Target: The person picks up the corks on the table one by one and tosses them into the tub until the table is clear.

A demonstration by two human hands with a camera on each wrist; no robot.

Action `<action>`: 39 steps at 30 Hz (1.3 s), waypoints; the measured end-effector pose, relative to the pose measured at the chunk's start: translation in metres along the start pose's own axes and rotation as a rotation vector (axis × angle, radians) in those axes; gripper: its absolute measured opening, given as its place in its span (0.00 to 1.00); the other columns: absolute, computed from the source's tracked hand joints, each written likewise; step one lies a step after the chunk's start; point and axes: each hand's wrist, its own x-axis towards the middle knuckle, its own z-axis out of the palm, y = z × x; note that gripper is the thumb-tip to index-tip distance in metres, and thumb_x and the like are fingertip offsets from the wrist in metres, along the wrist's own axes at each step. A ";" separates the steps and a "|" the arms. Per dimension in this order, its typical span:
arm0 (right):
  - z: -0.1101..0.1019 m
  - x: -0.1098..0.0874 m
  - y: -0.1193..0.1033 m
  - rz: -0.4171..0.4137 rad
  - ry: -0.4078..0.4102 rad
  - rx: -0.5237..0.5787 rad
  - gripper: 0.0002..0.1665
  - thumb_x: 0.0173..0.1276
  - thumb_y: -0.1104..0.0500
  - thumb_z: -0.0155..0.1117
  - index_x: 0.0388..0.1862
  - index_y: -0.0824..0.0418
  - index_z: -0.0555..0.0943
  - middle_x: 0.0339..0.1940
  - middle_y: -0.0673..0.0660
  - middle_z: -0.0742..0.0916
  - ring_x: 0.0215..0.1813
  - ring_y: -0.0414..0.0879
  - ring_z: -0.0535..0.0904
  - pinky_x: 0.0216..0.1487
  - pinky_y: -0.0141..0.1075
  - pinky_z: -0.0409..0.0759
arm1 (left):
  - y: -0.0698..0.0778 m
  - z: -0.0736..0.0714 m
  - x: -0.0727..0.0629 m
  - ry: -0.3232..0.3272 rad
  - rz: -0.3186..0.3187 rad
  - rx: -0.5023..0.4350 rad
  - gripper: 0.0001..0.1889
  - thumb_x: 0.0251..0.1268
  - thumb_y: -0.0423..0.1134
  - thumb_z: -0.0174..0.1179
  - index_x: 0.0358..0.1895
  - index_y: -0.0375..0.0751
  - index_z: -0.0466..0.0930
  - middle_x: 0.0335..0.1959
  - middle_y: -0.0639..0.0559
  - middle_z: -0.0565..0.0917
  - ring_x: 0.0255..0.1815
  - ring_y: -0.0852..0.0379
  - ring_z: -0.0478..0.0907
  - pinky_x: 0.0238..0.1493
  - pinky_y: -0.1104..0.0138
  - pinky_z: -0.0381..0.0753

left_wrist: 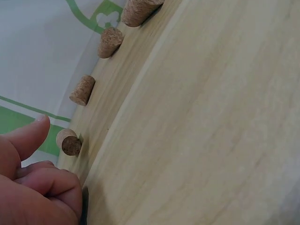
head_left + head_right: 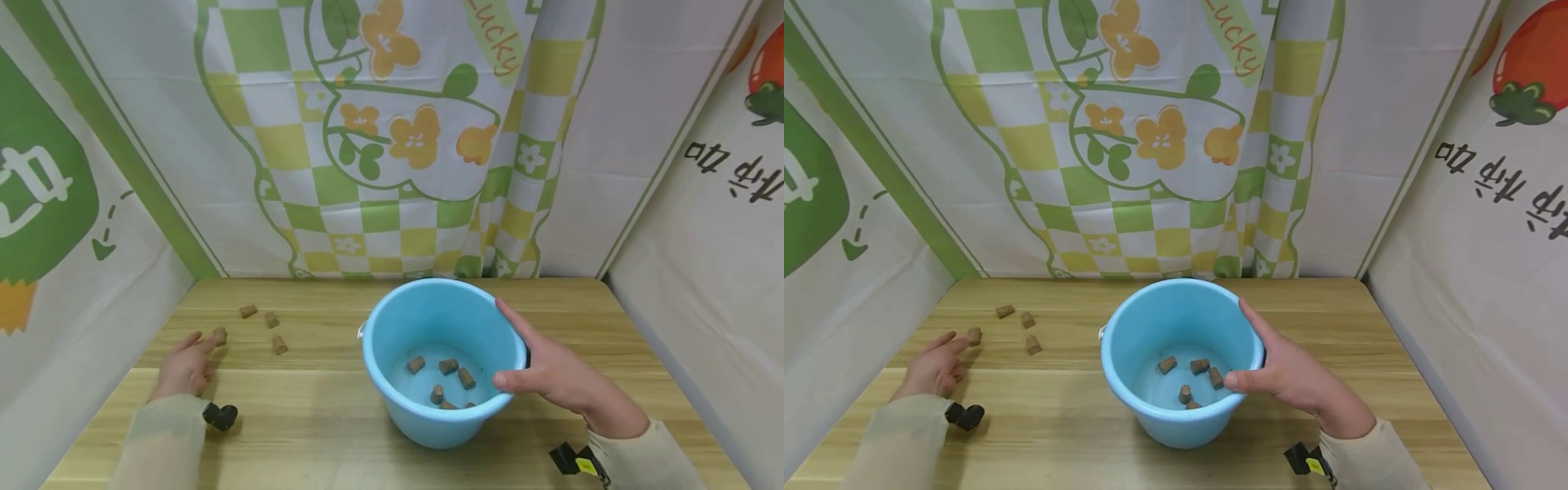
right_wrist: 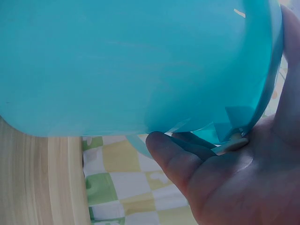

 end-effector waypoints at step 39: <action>0.001 0.000 0.000 -0.001 -0.009 0.014 0.65 0.60 0.58 0.75 0.83 0.40 0.41 0.69 0.70 0.68 0.58 0.64 0.75 0.47 0.45 0.81 | 0.002 0.001 0.018 -0.132 0.119 0.392 0.29 0.75 0.34 0.50 0.77 0.39 0.60 0.53 0.45 0.76 0.13 0.63 0.62 0.15 0.68 0.67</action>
